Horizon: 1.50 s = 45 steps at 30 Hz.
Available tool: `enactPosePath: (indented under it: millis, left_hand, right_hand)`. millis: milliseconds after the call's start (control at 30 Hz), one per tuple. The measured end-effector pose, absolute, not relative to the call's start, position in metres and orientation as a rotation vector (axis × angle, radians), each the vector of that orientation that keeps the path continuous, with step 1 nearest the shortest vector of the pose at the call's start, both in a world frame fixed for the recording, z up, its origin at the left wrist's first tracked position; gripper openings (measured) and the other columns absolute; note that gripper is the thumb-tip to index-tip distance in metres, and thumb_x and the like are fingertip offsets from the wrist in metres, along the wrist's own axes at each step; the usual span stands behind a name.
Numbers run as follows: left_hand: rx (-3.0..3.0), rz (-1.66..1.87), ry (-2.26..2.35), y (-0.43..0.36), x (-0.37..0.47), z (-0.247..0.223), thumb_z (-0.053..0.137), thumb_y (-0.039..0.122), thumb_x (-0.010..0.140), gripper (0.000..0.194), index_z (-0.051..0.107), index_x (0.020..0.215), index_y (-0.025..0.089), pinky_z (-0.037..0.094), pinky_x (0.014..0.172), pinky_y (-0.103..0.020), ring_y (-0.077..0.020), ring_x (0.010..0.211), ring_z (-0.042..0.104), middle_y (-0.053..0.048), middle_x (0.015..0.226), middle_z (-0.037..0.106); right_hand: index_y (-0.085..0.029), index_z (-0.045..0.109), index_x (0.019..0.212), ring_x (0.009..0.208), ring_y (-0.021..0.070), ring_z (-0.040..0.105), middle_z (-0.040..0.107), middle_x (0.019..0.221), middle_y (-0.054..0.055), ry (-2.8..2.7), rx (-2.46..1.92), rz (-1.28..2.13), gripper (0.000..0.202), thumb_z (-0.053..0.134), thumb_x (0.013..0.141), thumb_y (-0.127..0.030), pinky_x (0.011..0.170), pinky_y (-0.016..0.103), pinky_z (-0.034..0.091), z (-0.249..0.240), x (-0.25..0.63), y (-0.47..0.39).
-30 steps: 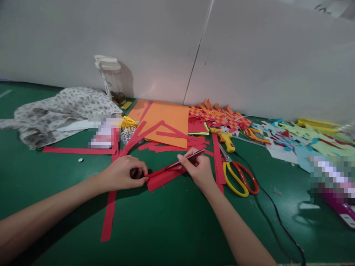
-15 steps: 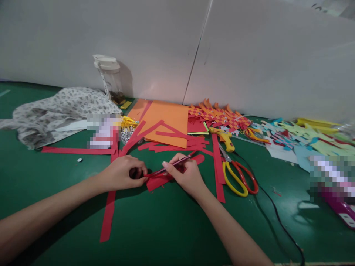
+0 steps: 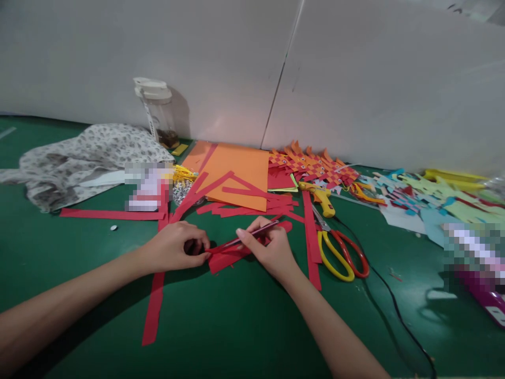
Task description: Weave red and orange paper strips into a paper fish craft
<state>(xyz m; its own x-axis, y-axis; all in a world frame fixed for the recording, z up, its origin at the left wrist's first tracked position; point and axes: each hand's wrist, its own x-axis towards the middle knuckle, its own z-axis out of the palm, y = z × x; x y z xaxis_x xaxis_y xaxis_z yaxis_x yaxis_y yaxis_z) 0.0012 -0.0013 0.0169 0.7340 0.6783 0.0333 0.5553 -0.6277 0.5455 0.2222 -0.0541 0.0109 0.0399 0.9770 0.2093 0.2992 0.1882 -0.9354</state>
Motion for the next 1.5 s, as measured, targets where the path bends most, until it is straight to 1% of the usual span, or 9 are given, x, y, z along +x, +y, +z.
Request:
enactPosePath:
  millis: [167,367,600,667,833,933,1100,1300,1500]
  left_hand:
    - [2.424,0.326,0.944,-0.002,0.002,0.018,0.059,0.027,0.071,0.012,0.067,0.076,0.019,0.039,0.056,-0.021,-0.0102,0.058,0.058,0.003,0.061,0.064]
    - [2.425,0.326,0.952,-0.002,0.001,0.018,0.059,0.027,0.071,0.011,0.067,0.074,0.020,0.038,0.054,-0.019,-0.0094,0.057,0.057,0.004,0.061,0.063]
    - [2.429,0.324,0.946,-0.001,0.002,0.017,0.059,0.027,0.071,0.012,0.067,0.075,0.019,0.039,0.056,-0.020,-0.0102,0.058,0.058,0.003,0.061,0.064]
    - [2.425,0.319,0.951,-0.001,0.002,0.018,0.059,0.027,0.071,0.012,0.067,0.076,0.019,0.039,0.055,-0.020,-0.0102,0.058,0.058,0.003,0.061,0.064]
    - [2.431,0.330,0.947,-0.001,0.002,0.017,0.060,0.027,0.070,0.011,0.067,0.075,0.020,0.038,0.055,-0.020,-0.0095,0.057,0.057,0.004,0.060,0.063]
    - [2.429,0.334,0.951,-0.001,0.001,0.016,0.060,0.027,0.070,0.011,0.067,0.075,0.020,0.038,0.054,-0.020,-0.0093,0.057,0.057,0.004,0.061,0.063]
    - [2.430,0.346,0.940,-0.001,0.001,0.015,0.059,0.027,0.070,0.011,0.067,0.074,0.020,0.038,0.053,-0.019,-0.0090,0.057,0.057,0.004,0.060,0.063]
    - [2.424,0.352,0.920,-0.002,0.000,0.017,0.060,0.027,0.068,0.011,0.066,0.075,0.021,0.038,0.054,-0.019,-0.0092,0.057,0.057,0.005,0.061,0.063]
    - [2.451,0.376,0.893,-0.002,0.000,0.016,0.059,0.025,0.067,0.007,0.063,0.070,0.020,0.038,0.054,-0.020,-0.0090,0.056,0.056,0.006,0.059,0.063]
  right_hand:
    - [-0.020,0.054,0.065,0.048,0.0127,0.056,0.064,0.055,0.000,-1.486,-1.322,0.903,0.025,0.065,0.078,-0.039,0.046,0.023,0.042,0.012,0.216,-0.054]
    - [-0.020,0.053,0.062,0.046,0.0135,0.053,0.060,0.051,-0.001,-1.434,-1.349,0.721,0.029,0.065,0.077,-0.041,0.045,0.025,0.038,0.008,0.236,-0.049]
    - [-0.021,0.052,0.067,0.046,0.0134,0.055,0.063,0.054,0.000,-1.436,-1.307,0.931,0.028,0.065,0.077,-0.043,0.045,0.024,0.040,0.007,0.221,-0.052]
    - [-0.020,0.052,0.066,0.046,0.0123,0.053,0.062,0.054,-0.001,-1.446,-1.316,0.946,0.027,0.065,0.077,-0.042,0.045,0.023,0.039,0.008,0.219,-0.051]
    - [-0.020,0.052,0.062,0.046,0.0107,0.047,0.053,0.051,-0.003,-1.400,-1.324,0.796,0.028,0.066,0.077,-0.039,0.046,0.023,0.035,0.007,0.234,-0.046]
    - [-0.020,0.052,0.062,0.045,0.0104,0.044,0.051,0.050,-0.004,-1.386,-1.301,0.782,0.028,0.066,0.076,-0.039,0.045,0.024,0.033,0.006,0.239,-0.046]
    - [-0.020,0.053,0.064,0.046,0.0106,0.046,0.054,0.052,-0.003,-1.440,-1.283,0.848,0.026,0.067,0.077,-0.038,0.045,0.023,0.034,0.006,0.234,-0.048]
    - [-0.019,0.054,0.065,0.045,0.0097,0.045,0.053,0.051,-0.004,-1.453,-1.279,0.847,0.025,0.066,0.078,-0.037,0.045,0.022,0.034,0.004,0.235,-0.049]
    - [-0.019,0.054,0.065,0.045,0.0099,0.045,0.053,0.051,-0.004,-1.456,-1.287,0.851,0.025,0.065,0.079,-0.037,0.045,0.022,0.034,0.004,0.235,-0.050]
